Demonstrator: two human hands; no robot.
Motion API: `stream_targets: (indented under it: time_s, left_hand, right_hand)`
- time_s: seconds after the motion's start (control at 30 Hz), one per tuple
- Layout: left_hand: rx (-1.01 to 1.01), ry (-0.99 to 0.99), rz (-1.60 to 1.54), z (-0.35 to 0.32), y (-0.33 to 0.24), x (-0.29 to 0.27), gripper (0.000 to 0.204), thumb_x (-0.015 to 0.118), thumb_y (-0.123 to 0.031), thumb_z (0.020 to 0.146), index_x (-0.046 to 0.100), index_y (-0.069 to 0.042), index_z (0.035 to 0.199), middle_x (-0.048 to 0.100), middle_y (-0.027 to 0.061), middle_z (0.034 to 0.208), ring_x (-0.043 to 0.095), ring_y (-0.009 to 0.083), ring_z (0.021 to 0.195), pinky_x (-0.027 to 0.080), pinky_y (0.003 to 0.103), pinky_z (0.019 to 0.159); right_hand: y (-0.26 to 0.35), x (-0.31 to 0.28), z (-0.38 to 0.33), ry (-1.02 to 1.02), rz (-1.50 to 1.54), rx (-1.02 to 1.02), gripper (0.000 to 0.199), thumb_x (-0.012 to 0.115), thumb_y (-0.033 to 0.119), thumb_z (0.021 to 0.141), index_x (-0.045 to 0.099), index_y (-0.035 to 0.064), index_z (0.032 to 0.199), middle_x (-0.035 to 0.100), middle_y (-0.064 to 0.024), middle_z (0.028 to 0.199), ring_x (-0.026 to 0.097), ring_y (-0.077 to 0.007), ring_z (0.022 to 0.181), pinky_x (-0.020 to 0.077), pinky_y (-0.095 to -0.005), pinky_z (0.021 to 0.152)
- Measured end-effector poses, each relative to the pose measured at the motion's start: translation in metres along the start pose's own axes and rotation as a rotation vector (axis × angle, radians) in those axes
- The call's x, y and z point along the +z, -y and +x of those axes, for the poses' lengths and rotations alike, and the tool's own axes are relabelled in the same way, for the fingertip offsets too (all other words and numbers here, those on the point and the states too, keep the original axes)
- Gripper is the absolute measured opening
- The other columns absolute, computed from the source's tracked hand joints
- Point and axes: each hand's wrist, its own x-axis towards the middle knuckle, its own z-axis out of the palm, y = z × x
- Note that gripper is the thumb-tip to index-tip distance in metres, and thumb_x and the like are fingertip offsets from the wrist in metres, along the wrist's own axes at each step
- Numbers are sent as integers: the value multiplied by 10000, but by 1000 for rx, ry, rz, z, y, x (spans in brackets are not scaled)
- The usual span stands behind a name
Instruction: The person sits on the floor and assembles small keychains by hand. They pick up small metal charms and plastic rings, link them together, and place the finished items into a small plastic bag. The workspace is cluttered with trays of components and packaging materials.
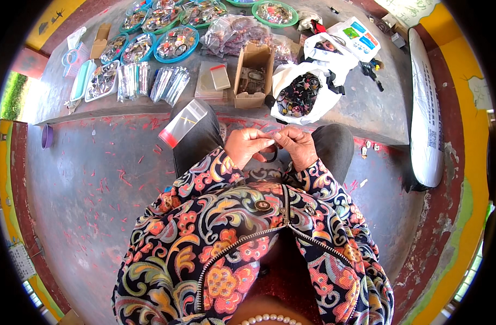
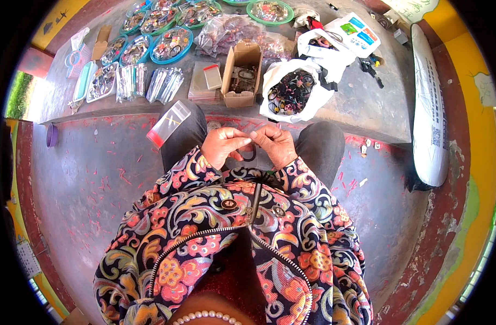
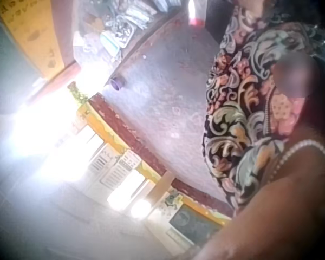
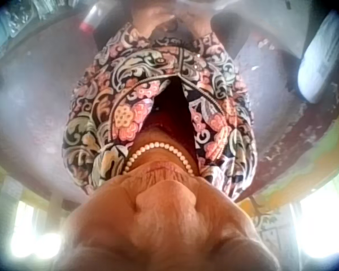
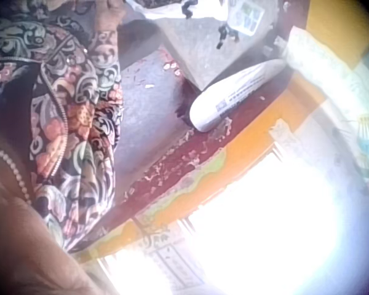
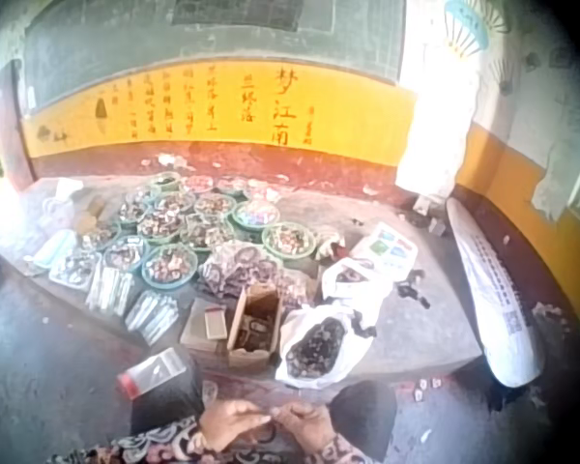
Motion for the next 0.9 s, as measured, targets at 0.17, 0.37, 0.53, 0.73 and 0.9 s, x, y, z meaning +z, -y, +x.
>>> stream_targets:
  time_s: [0.17, 0.37, 0.53, 0.73, 0.9]
  left_hand:
    - [-56, -21, -55, 2, 1, -2, 151, 566, -131, 813, 590, 10, 861, 612, 72, 776, 596, 128, 677, 490, 220, 517]
    - [-98, -2, -83, 1, -4, -1, 173, 551, -139, 823, 591, 23, 870, 616, 82, 777, 594, 130, 668, 491, 226, 521]
    - [-94, 57, -96, -1, -5, -6, 242, 533, -178, 842, 572, 41, 937, 620, 96, 797, 607, 131, 696, 485, 217, 497]
    - [-99, 110, -143, 1, -1, -10, 250, 510, -190, 858, 560, 30, 967, 609, 61, 779, 598, 105, 699, 458, 187, 447]
    - [-73, 45, -102, 3, 0, -11, 220, 516, -180, 852, 567, 16, 940, 606, 43, 768, 566, 70, 640, 429, 177, 410]
  right_hand:
    - [3, 2, 1, -31, -364, -234, 114, 638, 94, 759, 591, 21, 686, 547, -2, 657, 475, -83, 617, 383, -226, 569]
    - [1, 0, 2, -31, -464, -408, 103, 638, 77, 753, 578, 21, 690, 529, -10, 644, 465, -96, 596, 372, -235, 542]
    - [-4, -1, 1, -55, -230, -214, 109, 637, 77, 758, 580, 21, 683, 529, 8, 663, 452, -80, 624, 368, -224, 580]
    - [-5, -5, 1, -77, -100, -42, 120, 641, 111, 765, 604, 22, 694, 542, 28, 668, 449, -57, 632, 369, -200, 601]
    - [-6, -8, 2, -106, -12, 13, 120, 646, 114, 761, 604, 34, 682, 524, 41, 619, 430, -44, 597, 351, -186, 569]
